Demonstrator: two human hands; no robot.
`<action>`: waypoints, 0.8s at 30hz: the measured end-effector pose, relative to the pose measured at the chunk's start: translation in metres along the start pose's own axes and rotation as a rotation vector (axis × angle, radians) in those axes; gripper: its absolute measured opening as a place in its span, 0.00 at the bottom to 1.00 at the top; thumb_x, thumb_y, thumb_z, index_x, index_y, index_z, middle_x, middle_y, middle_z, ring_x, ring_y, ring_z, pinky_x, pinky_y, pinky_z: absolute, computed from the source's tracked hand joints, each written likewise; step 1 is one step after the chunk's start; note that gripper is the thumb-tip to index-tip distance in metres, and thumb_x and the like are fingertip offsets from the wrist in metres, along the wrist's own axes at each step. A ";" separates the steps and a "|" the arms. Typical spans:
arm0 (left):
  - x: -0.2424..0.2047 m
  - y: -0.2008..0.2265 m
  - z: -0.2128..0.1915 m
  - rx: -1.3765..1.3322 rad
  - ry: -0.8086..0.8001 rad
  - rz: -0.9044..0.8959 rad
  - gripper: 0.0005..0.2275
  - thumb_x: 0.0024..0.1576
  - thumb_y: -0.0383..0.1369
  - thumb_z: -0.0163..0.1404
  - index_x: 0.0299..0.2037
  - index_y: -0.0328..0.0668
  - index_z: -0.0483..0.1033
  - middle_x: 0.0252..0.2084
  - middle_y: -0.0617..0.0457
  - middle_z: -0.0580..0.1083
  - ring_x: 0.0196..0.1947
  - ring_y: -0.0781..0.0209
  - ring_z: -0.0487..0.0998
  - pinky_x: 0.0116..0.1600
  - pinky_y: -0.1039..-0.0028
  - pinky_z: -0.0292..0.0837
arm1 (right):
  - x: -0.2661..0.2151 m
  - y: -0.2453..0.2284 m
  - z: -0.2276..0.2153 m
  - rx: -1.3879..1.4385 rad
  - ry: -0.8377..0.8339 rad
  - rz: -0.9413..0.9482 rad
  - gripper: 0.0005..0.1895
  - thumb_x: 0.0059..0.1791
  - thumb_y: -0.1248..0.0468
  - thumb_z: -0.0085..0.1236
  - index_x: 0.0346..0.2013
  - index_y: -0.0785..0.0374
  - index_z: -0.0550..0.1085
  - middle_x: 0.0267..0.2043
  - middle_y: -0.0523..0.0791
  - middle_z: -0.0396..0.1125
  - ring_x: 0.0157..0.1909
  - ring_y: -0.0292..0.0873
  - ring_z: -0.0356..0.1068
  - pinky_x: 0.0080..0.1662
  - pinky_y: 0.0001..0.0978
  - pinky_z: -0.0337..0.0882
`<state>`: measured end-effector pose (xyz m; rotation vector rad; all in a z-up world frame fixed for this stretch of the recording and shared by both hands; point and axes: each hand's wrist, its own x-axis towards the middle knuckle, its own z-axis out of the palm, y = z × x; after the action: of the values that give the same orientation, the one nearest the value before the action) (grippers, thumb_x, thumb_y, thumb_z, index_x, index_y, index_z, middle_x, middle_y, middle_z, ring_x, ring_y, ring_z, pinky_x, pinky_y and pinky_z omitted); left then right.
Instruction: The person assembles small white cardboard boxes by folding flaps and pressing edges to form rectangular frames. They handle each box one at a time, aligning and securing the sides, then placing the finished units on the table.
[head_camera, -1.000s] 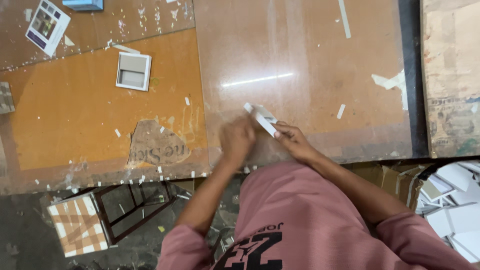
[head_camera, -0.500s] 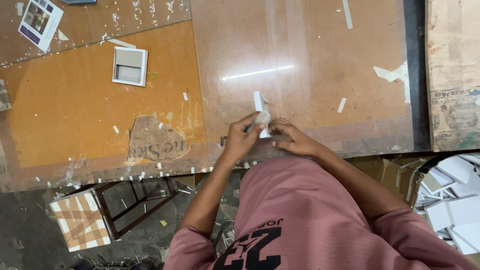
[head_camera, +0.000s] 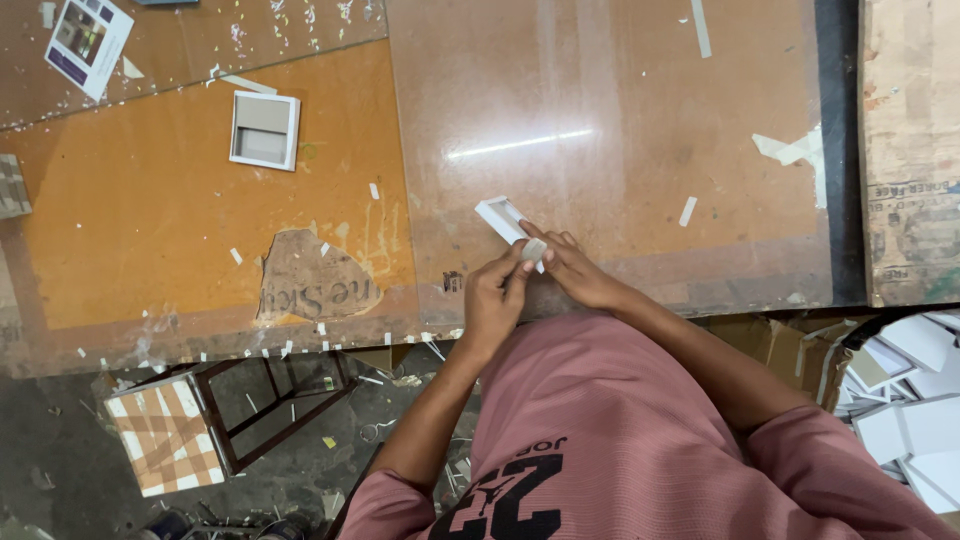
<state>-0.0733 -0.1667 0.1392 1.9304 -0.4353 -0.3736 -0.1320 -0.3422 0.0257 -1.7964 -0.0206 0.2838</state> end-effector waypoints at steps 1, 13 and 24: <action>-0.003 0.003 0.001 0.006 0.001 0.005 0.14 0.62 0.28 0.53 0.58 0.33 0.76 0.42 0.40 0.81 0.37 0.58 0.85 0.42 0.70 0.79 | 0.001 0.005 0.003 0.011 0.008 -0.063 0.47 0.55 0.31 0.18 0.77 0.60 0.53 0.70 0.52 0.58 0.65 0.52 0.55 0.70 0.44 0.51; 0.066 0.000 -0.038 0.776 0.199 0.104 0.16 0.57 0.27 0.54 0.56 0.45 0.80 0.25 0.47 0.77 0.17 0.55 0.75 0.23 0.60 0.64 | 0.011 0.006 0.003 0.087 0.113 -0.076 0.52 0.51 0.25 0.25 0.74 0.60 0.61 0.57 0.48 0.69 0.52 0.45 0.59 0.61 0.41 0.59; 0.020 0.008 -0.005 0.677 0.078 0.217 0.11 0.53 0.27 0.53 0.46 0.42 0.80 0.30 0.43 0.78 0.28 0.45 0.79 0.35 0.56 0.72 | 0.016 0.030 0.002 0.166 0.150 -0.049 0.30 0.58 0.43 0.46 0.66 0.61 0.70 0.53 0.47 0.66 0.55 0.44 0.62 0.62 0.39 0.62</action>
<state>-0.0549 -0.1748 0.1469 2.5047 -0.7837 0.0040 -0.1212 -0.3450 -0.0064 -1.6451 0.0634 0.1123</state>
